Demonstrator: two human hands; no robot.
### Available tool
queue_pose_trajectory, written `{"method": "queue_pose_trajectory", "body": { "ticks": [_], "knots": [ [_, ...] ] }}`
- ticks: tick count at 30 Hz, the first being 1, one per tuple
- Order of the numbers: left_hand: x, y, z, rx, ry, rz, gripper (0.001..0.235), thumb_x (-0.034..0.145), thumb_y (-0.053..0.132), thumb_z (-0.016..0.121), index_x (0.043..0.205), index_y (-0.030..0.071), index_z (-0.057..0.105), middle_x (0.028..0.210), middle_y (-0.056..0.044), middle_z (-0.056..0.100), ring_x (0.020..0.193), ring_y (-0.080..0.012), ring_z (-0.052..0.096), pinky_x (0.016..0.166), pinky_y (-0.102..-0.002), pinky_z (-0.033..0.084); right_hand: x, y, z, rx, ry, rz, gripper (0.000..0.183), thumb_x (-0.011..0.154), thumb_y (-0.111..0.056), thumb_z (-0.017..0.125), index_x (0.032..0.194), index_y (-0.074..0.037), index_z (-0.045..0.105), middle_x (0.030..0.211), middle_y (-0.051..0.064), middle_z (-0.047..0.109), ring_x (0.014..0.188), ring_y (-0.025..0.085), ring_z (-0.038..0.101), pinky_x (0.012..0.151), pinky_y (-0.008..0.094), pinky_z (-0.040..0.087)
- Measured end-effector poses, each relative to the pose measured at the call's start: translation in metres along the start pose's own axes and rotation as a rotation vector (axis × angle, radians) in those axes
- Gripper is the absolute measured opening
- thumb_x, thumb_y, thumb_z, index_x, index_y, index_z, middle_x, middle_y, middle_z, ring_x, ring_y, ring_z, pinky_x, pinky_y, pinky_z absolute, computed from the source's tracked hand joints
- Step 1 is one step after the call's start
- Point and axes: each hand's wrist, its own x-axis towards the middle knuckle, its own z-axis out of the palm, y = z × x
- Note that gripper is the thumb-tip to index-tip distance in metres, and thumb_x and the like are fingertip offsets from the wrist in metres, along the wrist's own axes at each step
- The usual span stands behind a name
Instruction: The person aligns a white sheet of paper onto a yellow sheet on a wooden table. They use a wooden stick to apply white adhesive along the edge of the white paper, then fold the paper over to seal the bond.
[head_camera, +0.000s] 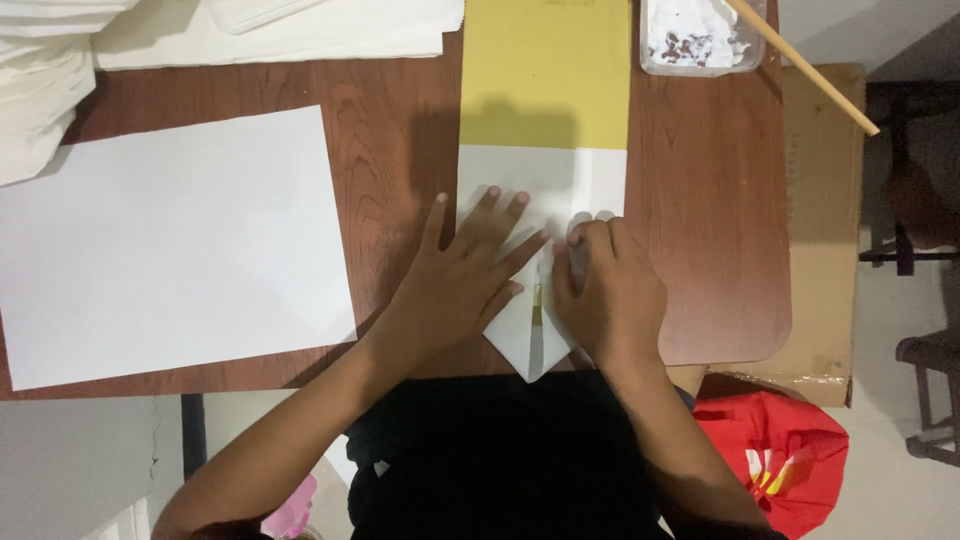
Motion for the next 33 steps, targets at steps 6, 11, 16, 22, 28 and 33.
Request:
{"method": "queue_pose_trajectory", "body": {
  "ticks": [6, 11, 16, 22, 28, 33],
  "knots": [
    [0.003, -0.006, 0.015, 0.042, 0.041, 0.077, 0.062, 0.108, 0.054, 0.03, 0.163, 0.025, 0.033, 0.169, -0.014, 0.03, 0.155, -0.0359, 0.029, 0.12, -0.071, 0.018, -0.006, 0.011, 0.012, -0.046, 0.034, 0.043, 0.014, 0.092, -0.019, 0.075, 0.098, -0.016, 0.063, 0.085, 0.001, 0.061, 0.074, 0.025, 0.068, 0.057, 0.031, 0.054],
    [0.002, -0.004, 0.009, 0.041, 0.04, 0.073, 0.082, 0.1, 0.075, 0.034, 0.162, 0.022, 0.036, 0.169, -0.015, 0.03, 0.155, -0.036, 0.029, 0.12, -0.069, 0.02, -0.032, 0.028, -0.002, 0.034, 0.032, -0.185, 0.025, 0.087, -0.014, 0.078, 0.11, -0.013, 0.068, 0.114, 0.008, 0.062, 0.106, 0.036, 0.064, 0.089, 0.05, 0.051],
    [0.002, -0.006, 0.002, -0.011, 0.003, 0.091, 0.108, 0.084, 0.092, 0.038, 0.164, 0.019, 0.031, 0.171, -0.016, 0.024, 0.157, -0.0383, 0.024, 0.121, -0.071, 0.016, -0.065, 0.032, -0.014, 0.045, -0.18, -0.381, 0.049, 0.089, -0.026, 0.066, 0.136, -0.014, 0.061, 0.15, 0.011, 0.055, 0.144, 0.036, 0.044, 0.117, 0.064, 0.021],
    [0.002, -0.009, 0.002, 0.07, 0.006, 0.104, 0.135, 0.066, 0.11, 0.05, 0.165, 0.02, 0.029, 0.172, -0.012, 0.018, 0.158, -0.0351, 0.022, 0.119, -0.067, 0.025, -0.095, 0.04, -0.015, -0.013, -0.338, -0.585, 0.069, 0.095, -0.047, 0.061, 0.154, -0.016, 0.044, 0.165, 0.004, 0.038, 0.156, 0.027, 0.028, 0.12, 0.073, 0.017],
    [0.009, -0.016, 0.006, 0.182, 0.075, 0.116, 0.079, 0.101, 0.073, 0.047, 0.16, 0.02, 0.04, 0.168, -0.007, 0.032, 0.152, -0.0287, 0.038, 0.11, -0.059, 0.042, -0.106, 0.042, -0.014, 0.1, -0.302, -0.707, 0.059, 0.099, -0.044, 0.061, 0.145, -0.009, 0.054, 0.155, 0.01, 0.051, 0.149, 0.029, 0.041, 0.121, 0.07, 0.014],
    [0.013, -0.021, -0.003, 0.262, 0.104, 0.164, 0.07, 0.103, 0.066, 0.048, 0.154, 0.019, 0.047, 0.16, -0.006, 0.042, 0.141, -0.0249, 0.045, 0.104, -0.051, 0.045, -0.111, 0.042, -0.013, 0.196, -0.178, -0.79, 0.045, 0.102, -0.037, 0.06, 0.133, -0.004, 0.064, 0.144, 0.012, 0.061, 0.138, 0.036, 0.055, 0.116, 0.075, 0.02]
  ]
}}
